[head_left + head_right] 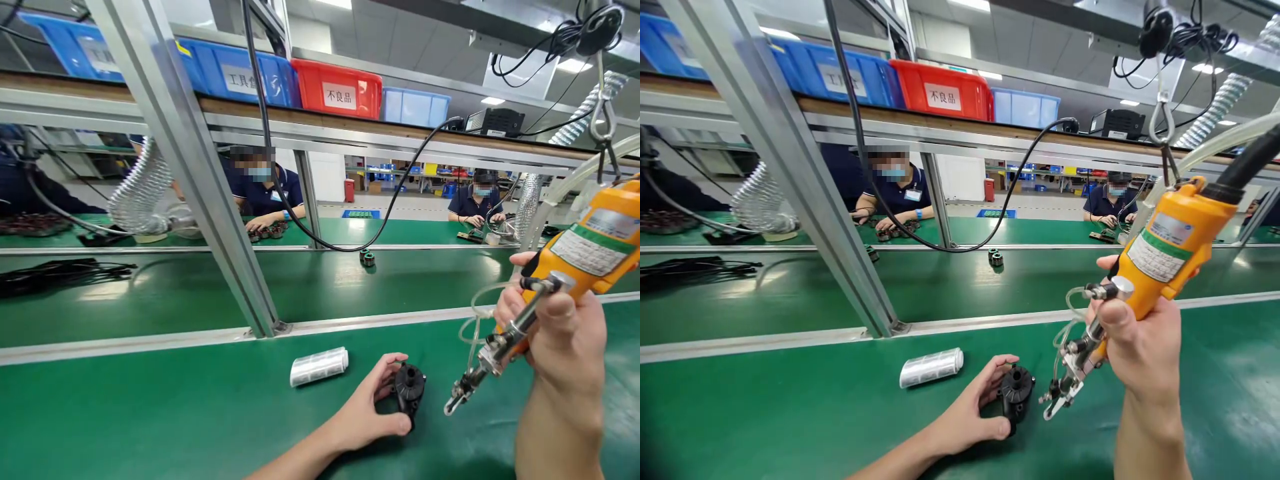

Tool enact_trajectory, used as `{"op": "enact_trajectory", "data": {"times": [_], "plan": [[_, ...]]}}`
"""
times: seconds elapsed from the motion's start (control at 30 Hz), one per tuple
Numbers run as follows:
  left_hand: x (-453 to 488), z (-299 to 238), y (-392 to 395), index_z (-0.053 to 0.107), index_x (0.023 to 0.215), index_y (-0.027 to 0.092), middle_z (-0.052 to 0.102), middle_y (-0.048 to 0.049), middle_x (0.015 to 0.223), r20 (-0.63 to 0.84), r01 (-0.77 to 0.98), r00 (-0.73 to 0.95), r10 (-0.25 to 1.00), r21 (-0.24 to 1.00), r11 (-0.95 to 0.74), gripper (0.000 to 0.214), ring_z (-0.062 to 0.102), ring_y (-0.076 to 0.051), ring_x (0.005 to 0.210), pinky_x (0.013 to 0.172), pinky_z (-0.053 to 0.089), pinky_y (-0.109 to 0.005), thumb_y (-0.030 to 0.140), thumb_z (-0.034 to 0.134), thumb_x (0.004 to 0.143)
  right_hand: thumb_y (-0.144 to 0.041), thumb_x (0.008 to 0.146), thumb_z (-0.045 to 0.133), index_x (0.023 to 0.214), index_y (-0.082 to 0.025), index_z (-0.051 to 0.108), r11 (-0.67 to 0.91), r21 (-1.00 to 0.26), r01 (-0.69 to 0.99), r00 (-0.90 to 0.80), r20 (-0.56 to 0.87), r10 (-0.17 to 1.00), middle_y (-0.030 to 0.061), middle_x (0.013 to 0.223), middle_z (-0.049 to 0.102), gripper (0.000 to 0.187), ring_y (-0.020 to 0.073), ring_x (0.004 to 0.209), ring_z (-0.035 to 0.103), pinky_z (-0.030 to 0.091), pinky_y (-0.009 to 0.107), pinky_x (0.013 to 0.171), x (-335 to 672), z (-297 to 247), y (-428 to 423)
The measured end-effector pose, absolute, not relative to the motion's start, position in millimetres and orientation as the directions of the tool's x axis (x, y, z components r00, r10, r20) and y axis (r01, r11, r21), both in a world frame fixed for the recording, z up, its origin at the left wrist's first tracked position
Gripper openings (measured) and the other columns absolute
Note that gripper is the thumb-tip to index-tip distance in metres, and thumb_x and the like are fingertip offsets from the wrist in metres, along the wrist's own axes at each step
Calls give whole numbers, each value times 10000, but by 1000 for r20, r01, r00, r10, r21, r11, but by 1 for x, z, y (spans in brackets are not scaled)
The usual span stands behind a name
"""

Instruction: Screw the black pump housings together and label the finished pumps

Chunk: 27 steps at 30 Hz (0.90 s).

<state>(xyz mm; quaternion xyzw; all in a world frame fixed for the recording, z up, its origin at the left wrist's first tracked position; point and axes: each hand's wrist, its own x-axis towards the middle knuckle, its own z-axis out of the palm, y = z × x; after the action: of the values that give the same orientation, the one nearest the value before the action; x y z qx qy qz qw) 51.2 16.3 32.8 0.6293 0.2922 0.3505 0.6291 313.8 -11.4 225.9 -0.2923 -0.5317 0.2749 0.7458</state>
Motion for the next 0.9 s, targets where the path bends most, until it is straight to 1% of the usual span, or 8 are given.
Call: {"op": "enact_trajectory", "data": {"times": [0.07, 0.17, 0.3, 0.47, 0.6, 0.7, 0.8, 0.9], "plan": [[57, 34, 14, 484, 1437, 293, 585, -127, 1412, 69, -77, 578, 813, 997, -30, 972, 557, -359, 1360, 1219, 355, -507, 518, 991, 640, -745, 699, 858, 1164, -225, 675, 670, -711, -215, 271, 615, 740, -41, 646, 479, 721, 115, 470, 451, 393, 253, 422, 300, 227, -15], [60, 38, 12, 553, 1394, 276, 619, -115, 1392, 90, -67, 583, 808, 996, -63, 874, 574, -364, 1323, 1197, 387, -514, 542, 968, 672, -754, 755, 810, 1128, -251, 643, 678, -666, -311, 270, 622, 735, -48, 662, 453, 648, 103, 484, 432, 410, 247, 443, 269, 225, -11], [60, 51, 10, 571, 1427, 242, 666, -125, 1388, 109, -21, 595, 796, 992, -121, 830, 578, -390, 1321, 1198, 390, -534, 557, 920, 744, -712, 752, 838, 1175, -241, 611, 673, -691, -264, 224, 635, 740, -35, 733, 491, 673, 105, 536, 464, 450, 251, 478, 241, 218, 0], [64, 75, 5, 480, 1568, 255, 555, -130, 1565, 138, -67, 607, 782, 990, -122, 957, 436, -439, 1481, 1267, 298, -561, 530, 914, 760, -605, 769, 876, 1159, -228, 613, 655, -688, -311, 159, 642, 750, -60, 674, 515, 603, 96, 509, 495, 471, 229, 481, 228, 215, 3], [67, 82, 6, 451, 1594, 265, 533, -125, 1590, 181, -106, 613, 769, 983, -148, 1000, 347, -434, 1540, 1293, 241, -551, 512, 927, 750, -554, 712, 931, 1187, -226, 623, 638, -711, -297, 137, 629, 765, -68, 655, 519, 655, 95, 519, 516, 490, 214, 500, 222, 218, 0], [67, 77, 8, 420, 1610, 258, 507, -127, 1609, 210, -144, 625, 751, 978, -154, 1006, 336, -422, 1548, 1299, 227, -538, 465, 926, 765, -552, 727, 920, 1162, -221, 634, 643, -716, -271, 132, 635, 762, -69, 639, 520, 617, 90, 508, 510, 477, 202, 491, 221, 222, -2], [65, 73, 10, 451, 1594, 248, 582, -124, 1541, 173, -89, 626, 761, 984, -151, 994, 356, -426, 1530, 1296, 223, -550, 462, 932, 751, -543, 755, 898, 1100, -216, 632, 668, -712, -216, 133, 656, 743, -69, 617, 519, 545, 86, 491, 479, 463, 203, 476, 219, 224, -4], [64, 75, 11, 548, 1532, 246, 675, -107, 1433, 139, -38, 628, 765, 988, -149, 933, 438, -426, 1470, 1281, 260, -554, 455, 950, 716, -501, 760, 898, 1031, -219, 605, 687, -706, -175, 125, 676, 726, -73, 591, 508, 489, 95, 482, 463, 457, 220, 470, 214, 220, -6]]}}
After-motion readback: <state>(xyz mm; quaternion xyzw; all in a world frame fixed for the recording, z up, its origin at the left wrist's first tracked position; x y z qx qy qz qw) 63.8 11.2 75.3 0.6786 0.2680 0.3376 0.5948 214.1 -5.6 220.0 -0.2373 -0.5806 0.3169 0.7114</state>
